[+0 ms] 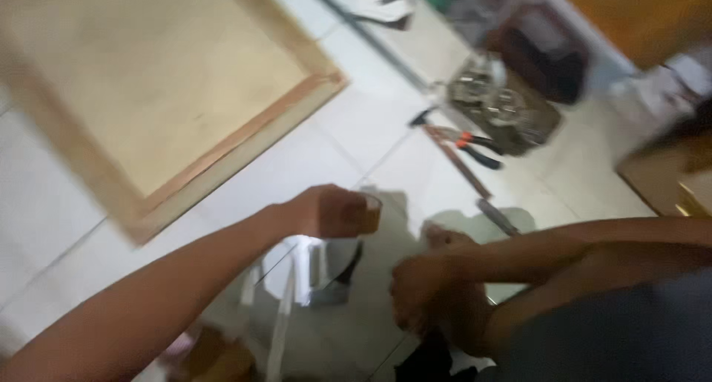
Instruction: The person uses a staple gun to attach a wooden frame to a board on the floor, then retrieves a roll of tape from a bag and cuts a piece with scissors. The person works on a single frame throughout the clip.
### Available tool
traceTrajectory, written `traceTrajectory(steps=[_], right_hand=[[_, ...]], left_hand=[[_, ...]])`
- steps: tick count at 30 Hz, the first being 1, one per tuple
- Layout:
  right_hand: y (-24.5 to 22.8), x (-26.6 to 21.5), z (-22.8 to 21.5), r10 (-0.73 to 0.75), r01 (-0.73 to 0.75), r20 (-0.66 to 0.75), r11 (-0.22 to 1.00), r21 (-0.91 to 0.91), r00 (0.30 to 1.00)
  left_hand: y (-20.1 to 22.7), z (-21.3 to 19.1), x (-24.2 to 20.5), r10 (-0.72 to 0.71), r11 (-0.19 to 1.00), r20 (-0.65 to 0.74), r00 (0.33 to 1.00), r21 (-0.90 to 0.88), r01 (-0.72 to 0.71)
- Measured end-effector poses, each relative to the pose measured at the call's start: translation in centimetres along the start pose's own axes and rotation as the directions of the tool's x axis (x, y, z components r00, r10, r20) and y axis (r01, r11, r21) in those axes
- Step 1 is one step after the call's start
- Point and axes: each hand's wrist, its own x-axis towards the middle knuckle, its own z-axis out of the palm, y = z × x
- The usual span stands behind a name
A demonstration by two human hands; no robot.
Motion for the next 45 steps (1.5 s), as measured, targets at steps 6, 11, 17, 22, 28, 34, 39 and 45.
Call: traceTrajectory(steps=[6, 11, 17, 22, 28, 34, 39, 45], right_hand=[[-1.2, 8.6, 10.6, 0.42, -0.191, 0.209, 0.73, -0.656, 0.883], [-7.2, 14.9, 29.6, 0.647, 0.088, 0.229, 0.242, -0.966, 0.727], [-12.3, 17.9, 43.0, 0.735, 0.509, 0.087, -0.374, -0.775, 0.673], [-15.1, 22.0, 34.3, 0.085, 0.153, 0.128, -0.552, -0.82, 0.988], [-23.2, 25.6, 34.4, -0.582, -0.46, -0.274, -0.2, -0.865, 0.766], [-27.3, 25.1, 35.5, -0.744, -0.42, -0.372, 0.136, -0.897, 0.555], [-29.1, 23.8, 38.8, -0.51, -0.051, -0.522, 0.68, -0.731, 0.684], [-31.5, 23.7, 35.6, -0.065, -0.284, -0.602, 0.839, -0.465, 0.796]], left_hand=[[-7.5, 2.1, -13.6, 0.554, -0.264, 0.431, 0.712, 0.903, -0.34], [-11.1, 2.4, -16.4, 0.425, -0.561, 0.68, 0.598, 0.716, -0.416], [-9.8, 6.6, -19.3, 0.438, -0.641, 0.768, 0.466, 0.631, -0.437], [-6.6, 1.1, -19.0, 0.615, -0.105, 0.114, 0.78, 0.993, -0.062], [1.2, -1.3, -15.0, 0.755, 0.222, -0.316, 0.574, 0.947, 0.231], [7.8, -0.6, -6.4, 0.797, 0.249, -0.194, 0.572, 0.968, -0.019], [9.1, 2.4, -3.9, 0.767, 0.42, -0.148, 0.625, 0.852, -0.313], [8.4, 1.1, -2.7, 0.693, 0.395, -0.089, 0.715, 0.877, -0.274]])
